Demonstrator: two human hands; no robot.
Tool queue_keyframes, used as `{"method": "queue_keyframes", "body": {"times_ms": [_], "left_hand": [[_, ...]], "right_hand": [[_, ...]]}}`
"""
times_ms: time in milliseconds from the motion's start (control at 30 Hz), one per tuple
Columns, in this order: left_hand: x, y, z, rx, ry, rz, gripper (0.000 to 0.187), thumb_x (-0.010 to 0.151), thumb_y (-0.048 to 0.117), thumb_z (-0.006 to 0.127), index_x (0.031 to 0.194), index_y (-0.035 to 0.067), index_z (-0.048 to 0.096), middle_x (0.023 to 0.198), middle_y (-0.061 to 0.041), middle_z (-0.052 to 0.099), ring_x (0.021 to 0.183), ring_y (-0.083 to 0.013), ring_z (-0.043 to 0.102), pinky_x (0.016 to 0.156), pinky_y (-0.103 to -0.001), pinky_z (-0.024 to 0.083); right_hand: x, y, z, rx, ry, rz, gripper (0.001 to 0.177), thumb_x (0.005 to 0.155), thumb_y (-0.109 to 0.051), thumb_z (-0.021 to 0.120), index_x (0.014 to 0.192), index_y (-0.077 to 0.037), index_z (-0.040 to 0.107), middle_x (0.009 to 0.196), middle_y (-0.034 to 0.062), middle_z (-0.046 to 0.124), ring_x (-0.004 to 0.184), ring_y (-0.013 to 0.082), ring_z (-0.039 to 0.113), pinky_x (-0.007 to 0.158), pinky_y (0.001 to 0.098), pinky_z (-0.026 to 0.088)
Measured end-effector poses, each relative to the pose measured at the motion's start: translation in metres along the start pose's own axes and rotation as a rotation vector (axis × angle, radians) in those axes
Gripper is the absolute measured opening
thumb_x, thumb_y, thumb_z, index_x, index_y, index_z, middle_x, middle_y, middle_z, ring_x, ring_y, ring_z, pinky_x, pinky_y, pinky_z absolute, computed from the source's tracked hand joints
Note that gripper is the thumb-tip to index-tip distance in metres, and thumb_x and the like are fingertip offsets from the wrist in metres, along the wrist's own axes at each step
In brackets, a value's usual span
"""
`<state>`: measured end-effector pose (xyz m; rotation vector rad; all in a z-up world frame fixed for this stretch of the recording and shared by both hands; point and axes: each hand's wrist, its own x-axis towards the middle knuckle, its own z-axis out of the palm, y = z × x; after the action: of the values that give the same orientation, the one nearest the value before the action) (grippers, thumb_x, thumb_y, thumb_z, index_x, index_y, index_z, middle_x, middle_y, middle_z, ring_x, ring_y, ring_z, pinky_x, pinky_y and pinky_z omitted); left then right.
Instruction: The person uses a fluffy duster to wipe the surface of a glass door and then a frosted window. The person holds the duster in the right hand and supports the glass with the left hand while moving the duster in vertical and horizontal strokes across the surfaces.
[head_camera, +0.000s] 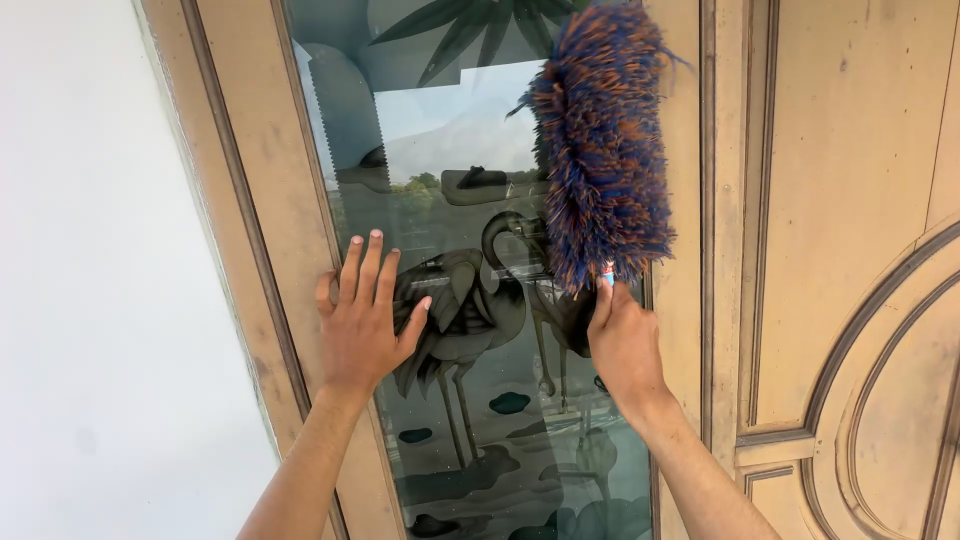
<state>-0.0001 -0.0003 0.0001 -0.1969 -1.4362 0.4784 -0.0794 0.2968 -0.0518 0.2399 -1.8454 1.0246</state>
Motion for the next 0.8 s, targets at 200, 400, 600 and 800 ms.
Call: {"method": "queue_keyframes", "body": {"times_ms": [200, 400, 600, 800], "left_hand": [[0.000, 0.004, -0.003, -0.036, -0.016, -0.020, 0.060, 0.101, 0.054, 0.055, 0.139, 0.009, 0.059, 0.156, -0.015, 0.051, 0.147, -0.0313, 0.042, 0.112, -0.049, 0.024], [0.000, 0.003, -0.005, -0.037, -0.037, -0.033, 0.061, 0.100, 0.056, 0.055, 0.140, 0.010, 0.059, 0.157, -0.013, 0.052, 0.148, -0.0297, 0.041, 0.113, -0.048, 0.023], [-0.002, 0.004, -0.012, -0.048, -0.130, -0.063, 0.071, 0.105, 0.060, 0.037, 0.148, 0.008, 0.056, 0.165, -0.009, 0.042, 0.153, -0.0266, 0.035, 0.113, -0.049, 0.029], [-0.031, 0.026, -0.041, -0.203, -0.209, -0.177, 0.074, 0.106, 0.059, 0.035, 0.159, 0.008, 0.039, 0.169, -0.009, 0.033, 0.156, -0.0294, 0.029, 0.117, -0.053, 0.030]], "right_hand": [[0.000, 0.027, -0.027, -0.220, 0.082, 0.010, 0.052, 0.116, -0.038, 0.046, 0.083, -0.002, 0.061, 0.057, 0.0304, 0.058, 0.059, 0.0514, 0.066, 0.049, 0.0551, 0.052], [-0.043, 0.017, -0.034, -0.206, -0.138, -0.095, 0.039, 0.109, -0.036, 0.046, 0.090, -0.010, 0.069, 0.052, 0.0222, 0.061, 0.053, 0.0421, 0.068, 0.046, 0.0487, 0.055], [-0.094, 0.075, -0.001, 0.131, -0.307, 0.161, 0.029, 0.110, -0.019, 0.039, 0.087, -0.011, 0.054, 0.051, 0.0044, 0.037, 0.043, 0.0213, 0.032, 0.049, 0.0406, 0.031], [-0.139, 0.136, 0.023, -0.197, -0.328, -0.109, 0.046, 0.100, -0.017, 0.051, 0.058, -0.009, 0.037, 0.045, 0.0063, 0.028, 0.041, 0.0259, 0.022, 0.042, 0.0433, 0.029]]}}
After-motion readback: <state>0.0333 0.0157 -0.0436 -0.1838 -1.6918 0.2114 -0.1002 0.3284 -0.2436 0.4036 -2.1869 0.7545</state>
